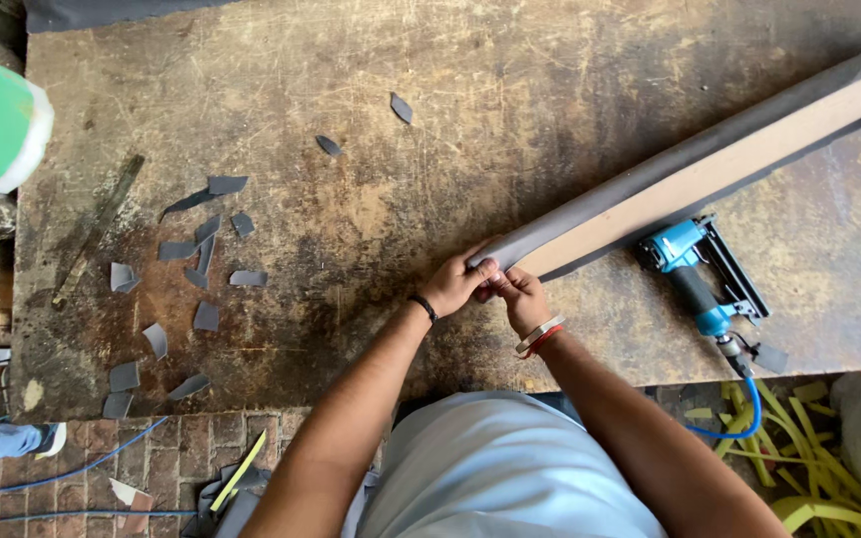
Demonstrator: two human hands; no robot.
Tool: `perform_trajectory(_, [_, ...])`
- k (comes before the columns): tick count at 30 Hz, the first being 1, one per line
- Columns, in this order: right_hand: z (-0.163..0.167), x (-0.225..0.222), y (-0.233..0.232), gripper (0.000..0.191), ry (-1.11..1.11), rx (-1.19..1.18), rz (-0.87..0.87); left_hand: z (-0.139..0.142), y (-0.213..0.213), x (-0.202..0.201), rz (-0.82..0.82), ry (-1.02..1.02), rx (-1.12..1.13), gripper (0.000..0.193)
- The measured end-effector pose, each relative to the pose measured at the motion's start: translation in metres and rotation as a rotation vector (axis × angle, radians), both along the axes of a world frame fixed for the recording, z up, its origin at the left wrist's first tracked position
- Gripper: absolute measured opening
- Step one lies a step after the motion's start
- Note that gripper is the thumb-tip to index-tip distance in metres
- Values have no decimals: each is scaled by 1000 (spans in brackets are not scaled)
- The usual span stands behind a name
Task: The person stretches gray fabric over wooden boards with foam padding and staples the fabric to the back of each board using a pneumatic staple gun. They work on a square panel first, then a long narrow board, folding the fabric edges over and trimming excess fabric with scissors.
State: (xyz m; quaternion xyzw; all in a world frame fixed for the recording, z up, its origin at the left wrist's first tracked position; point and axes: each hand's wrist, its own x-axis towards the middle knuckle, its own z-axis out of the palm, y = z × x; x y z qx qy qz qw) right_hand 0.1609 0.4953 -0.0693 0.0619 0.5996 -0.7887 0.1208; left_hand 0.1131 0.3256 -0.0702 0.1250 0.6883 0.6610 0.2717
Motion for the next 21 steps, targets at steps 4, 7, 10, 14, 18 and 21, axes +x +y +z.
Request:
perform_trajectory(4, [28,8,32,20,-57,282,96,23,-1,5,-76,119,-183,67])
perform_trajectory(7, [61,27,84,31,-118,997,-111,27,0,0,-110,268,-269,68])
perform_trajectory(10, [92,45,159,63,109,1587,-275,23,1,-7,-123,224,-294,69])
perform_trajectory(14, [86,38,192,103,-217,1653,-218,20,-1,-12,-183,200,-320,72])
perform_trajectory(18, [73,17,207,91,-263,1742,-232,24,-2,-14,-187,214,-271,75])
perform_trajectory(21, [73,4,220,97,-395,1655,-171,26,-3,-15,-203,169,-348,75])
